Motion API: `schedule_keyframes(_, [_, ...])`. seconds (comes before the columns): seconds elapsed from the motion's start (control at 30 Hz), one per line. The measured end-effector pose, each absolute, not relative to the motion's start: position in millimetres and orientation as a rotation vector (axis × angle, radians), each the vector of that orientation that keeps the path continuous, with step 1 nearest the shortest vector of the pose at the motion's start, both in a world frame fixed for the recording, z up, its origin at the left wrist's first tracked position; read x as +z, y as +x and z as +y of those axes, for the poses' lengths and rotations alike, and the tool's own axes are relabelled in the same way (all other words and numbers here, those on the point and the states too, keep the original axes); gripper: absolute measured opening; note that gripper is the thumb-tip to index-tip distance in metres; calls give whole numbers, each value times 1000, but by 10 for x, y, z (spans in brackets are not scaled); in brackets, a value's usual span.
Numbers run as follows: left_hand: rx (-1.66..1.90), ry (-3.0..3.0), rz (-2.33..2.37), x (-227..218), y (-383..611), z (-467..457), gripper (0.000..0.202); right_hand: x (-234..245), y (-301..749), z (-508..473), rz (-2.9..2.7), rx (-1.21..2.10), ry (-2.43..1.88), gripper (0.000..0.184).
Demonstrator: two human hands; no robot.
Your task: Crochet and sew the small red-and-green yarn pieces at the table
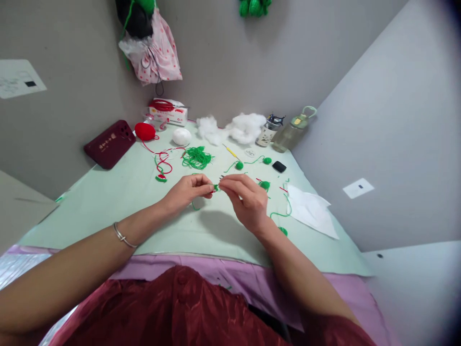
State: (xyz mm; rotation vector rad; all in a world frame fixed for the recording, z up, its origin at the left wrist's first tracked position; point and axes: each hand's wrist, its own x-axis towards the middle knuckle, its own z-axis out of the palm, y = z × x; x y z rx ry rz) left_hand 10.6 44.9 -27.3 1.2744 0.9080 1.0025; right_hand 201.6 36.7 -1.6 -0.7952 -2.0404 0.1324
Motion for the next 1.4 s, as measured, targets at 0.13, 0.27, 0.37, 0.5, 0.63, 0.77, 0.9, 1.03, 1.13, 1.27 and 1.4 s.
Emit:
schedule_keyframes(0.13, [994,1294,885,-290,117,444,25,51,1982,342,-1801,694,-910,22])
schedule_keyframes(0.27, [970,1386,906,-299,118,431,27,168,2019,347,-1683,1311,-828,30])
schedule_keyframes(0.37, [1011,1438,993,-316,97,449,25,336,2137,329,-1562,1343,-749,33])
schedule_keyframes(0.5, [1043,1405,956,-309,68,479,25,539,2335,332,-1413,1159,-733,34])
schedule_keyframes(0.63, [1012,1382,920,-253,90,469,26,612,2482,377,-1366,1099,-715,34])
schedule_keyframes(0.77, [968,1370,894,-252,117,453,25,609,2539,436,-1280,1086,-694,30])
schedule_keyframes(0.9, [1008,1342,917,-271,106,443,25,524,2483,481,-1371,1144,-763,23])
schedule_keyframes(1.03, [1064,1362,914,-227,100,424,25,384,2387,480,-1645,1041,-844,18])
schedule_keyframes(1.13, [1108,1341,882,-197,107,413,25,305,2341,473,-1905,797,-866,14])
schedule_keyframes(1.27, [1138,1350,836,-183,109,403,20,245,2329,487,-2111,539,-846,7])
schedule_keyframes(1.4, [1139,1382,829,-174,100,395,16,204,2341,506,-2179,467,-850,8])
